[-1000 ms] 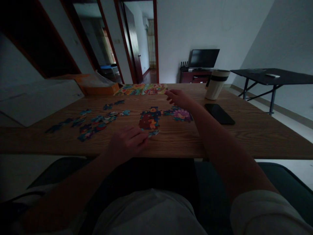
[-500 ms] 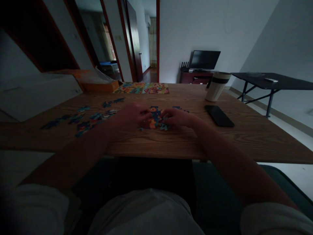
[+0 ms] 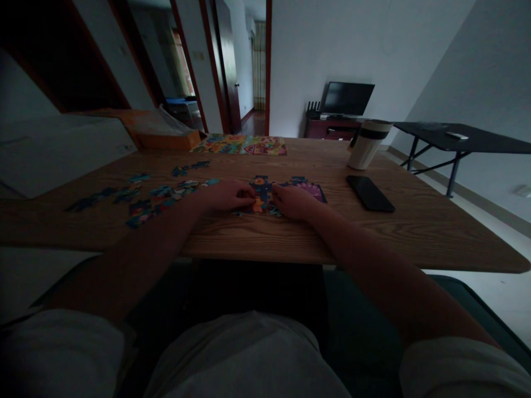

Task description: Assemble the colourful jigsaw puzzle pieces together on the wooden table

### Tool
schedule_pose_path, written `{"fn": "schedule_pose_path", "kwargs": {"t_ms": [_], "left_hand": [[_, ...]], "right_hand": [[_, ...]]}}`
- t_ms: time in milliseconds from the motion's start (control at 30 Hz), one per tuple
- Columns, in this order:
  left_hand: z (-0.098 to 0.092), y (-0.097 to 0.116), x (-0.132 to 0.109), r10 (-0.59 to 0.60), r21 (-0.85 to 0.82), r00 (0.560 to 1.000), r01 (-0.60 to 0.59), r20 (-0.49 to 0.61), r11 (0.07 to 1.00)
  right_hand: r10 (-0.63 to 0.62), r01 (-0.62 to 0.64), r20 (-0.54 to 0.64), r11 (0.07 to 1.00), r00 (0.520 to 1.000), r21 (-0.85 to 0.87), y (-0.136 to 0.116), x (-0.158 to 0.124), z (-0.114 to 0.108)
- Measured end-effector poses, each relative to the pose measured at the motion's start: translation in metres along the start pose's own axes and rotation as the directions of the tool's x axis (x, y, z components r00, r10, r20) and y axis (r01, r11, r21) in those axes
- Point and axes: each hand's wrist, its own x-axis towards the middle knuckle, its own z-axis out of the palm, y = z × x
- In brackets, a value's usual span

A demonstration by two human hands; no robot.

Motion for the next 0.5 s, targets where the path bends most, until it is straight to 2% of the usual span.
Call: {"fn": "schedule_pose_path", "kwargs": {"t_ms": [233,500], "left_hand": [[0.004,-0.005,0.001,-0.052,-0.058,0.997,0.056,0.063,0.997],[0.004,0.004,0.000,-0.038,0.014,0.999,0.037,0.033,0.999]], "right_hand": [[0.001,-0.003,0.012,0.992,1.000,0.125,0.002,0.006,0.006],[0.089,-0.088,0.011,0.996,0.996,-0.031,-0.008,0.002,0.006]]}}
